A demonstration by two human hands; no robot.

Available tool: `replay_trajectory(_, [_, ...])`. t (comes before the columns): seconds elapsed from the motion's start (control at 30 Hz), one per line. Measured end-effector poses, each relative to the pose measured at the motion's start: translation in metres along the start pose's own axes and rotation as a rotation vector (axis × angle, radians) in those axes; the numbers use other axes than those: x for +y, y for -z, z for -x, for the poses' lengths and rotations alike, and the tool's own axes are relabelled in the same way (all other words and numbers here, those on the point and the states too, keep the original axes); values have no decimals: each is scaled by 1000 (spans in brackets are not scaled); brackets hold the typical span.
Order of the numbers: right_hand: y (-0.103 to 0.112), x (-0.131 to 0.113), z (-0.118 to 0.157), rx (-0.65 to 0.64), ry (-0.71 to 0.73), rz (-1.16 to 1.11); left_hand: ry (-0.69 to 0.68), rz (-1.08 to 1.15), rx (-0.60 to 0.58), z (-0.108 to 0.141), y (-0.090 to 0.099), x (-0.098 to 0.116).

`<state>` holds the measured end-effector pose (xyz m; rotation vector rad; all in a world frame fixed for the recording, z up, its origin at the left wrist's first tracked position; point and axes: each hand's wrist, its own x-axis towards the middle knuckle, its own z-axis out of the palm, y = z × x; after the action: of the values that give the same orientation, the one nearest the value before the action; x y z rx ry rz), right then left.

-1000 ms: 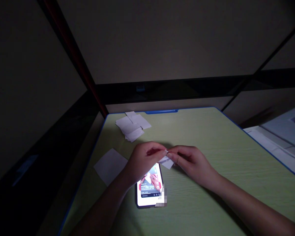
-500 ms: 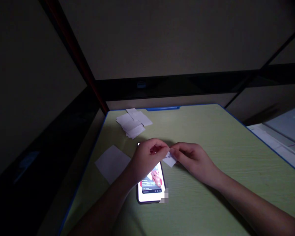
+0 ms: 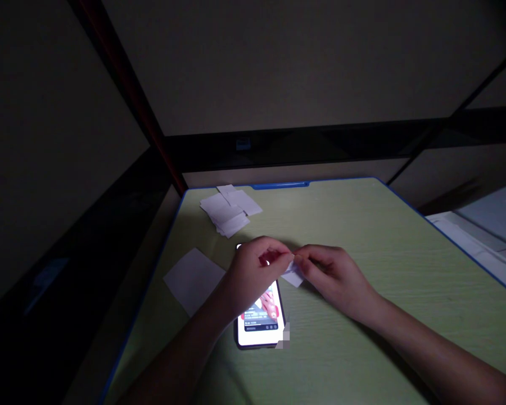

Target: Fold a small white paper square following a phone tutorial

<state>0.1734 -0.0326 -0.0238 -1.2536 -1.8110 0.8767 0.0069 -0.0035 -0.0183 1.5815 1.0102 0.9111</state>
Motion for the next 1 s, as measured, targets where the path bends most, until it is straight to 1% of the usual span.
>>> replay_trajectory(0.1, [0, 0, 0, -8, -7, -17, 10, 15, 10, 0, 0, 1])
replay_trajectory(0.23, [-1, 0, -1, -18, -35, -96, 13, 25, 17, 0, -1, 2])
replay_trajectory(0.4, [-1, -3, -3, 1, -74, -166, 37, 57, 2, -2, 1, 3])
replay_trajectory(0.5, [-1, -4, -3, 41, -102, -223, 46, 96, -26, -2, 5, 7])
replay_trajectory(0.57, [0, -4, -3, 78, -118, -249, 38, 64, -46, -1, 6, 9])
replay_trajectory(0.63, [0, -3, -3, 105, -125, -271, 22, -20, -53, -1, 6, 8])
replay_trajectory(0.73, [-1, -1, -3, 118, -119, -276, 5, -86, -27, -1, 5, 3])
replay_trajectory(0.83, [-2, -1, -4, 114, -106, -255, 1, -101, -6, -1, 3, -2])
replay_trajectory(1.0, [-1, -2, -5, 82, -103, -235, -3, -68, -6, -1, 2, -4])
